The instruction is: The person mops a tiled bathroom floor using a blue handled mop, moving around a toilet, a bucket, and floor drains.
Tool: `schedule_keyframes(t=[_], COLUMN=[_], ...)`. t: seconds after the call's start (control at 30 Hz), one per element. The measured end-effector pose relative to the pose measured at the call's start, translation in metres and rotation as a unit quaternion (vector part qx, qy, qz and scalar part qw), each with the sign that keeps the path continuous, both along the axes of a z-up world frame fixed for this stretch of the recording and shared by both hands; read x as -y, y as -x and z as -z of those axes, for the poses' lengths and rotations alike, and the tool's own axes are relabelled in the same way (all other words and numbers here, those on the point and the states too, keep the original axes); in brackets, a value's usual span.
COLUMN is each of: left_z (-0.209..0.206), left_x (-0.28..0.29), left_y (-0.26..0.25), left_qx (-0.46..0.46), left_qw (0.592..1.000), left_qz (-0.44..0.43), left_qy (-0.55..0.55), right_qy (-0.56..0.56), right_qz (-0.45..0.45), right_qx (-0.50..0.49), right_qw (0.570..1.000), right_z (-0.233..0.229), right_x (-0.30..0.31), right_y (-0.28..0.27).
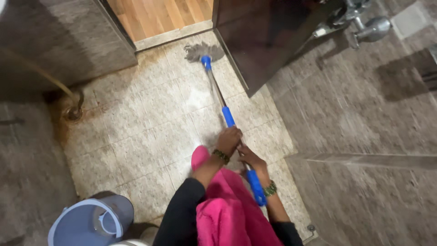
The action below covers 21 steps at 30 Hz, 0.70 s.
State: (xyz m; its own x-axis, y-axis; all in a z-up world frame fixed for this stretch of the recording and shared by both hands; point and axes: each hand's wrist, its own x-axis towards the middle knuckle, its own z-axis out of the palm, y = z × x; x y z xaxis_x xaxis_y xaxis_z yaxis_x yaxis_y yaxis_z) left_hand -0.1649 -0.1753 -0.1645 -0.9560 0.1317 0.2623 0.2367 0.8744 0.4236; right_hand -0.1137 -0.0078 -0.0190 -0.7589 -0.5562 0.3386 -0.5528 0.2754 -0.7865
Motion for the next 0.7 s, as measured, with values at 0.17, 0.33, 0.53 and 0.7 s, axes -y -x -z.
schedule_keyframes(t=[0.17,0.33,0.53,0.7], left_z=[-0.124,-0.213,-0.220,-0.191], left_x=[-0.067,-0.122,-0.159,-0.130], left_y=[-0.077,-0.146,-0.212,-0.208], left_qx=[-0.117,-0.186,-0.230,-0.234], left_qw=[0.983,0.948,0.906,0.896], left_qz=[0.099,0.172,0.190,0.233], left_qy=[-0.098,-0.192,-0.300,-0.296], right_qy=[0.100,0.049,0.041,0.094], right_qz=[-0.007,-0.039,-0.025,-0.001], right_qx=[0.035,0.035,0.133,0.124], right_qw=[0.994,0.997,0.990,0.988], right_z=[-0.088,-0.190,-0.220,-0.198], right_x=[-0.076,-0.151,-0.180,-0.142], right_y=[-0.069,-0.135,-0.203,-0.212])
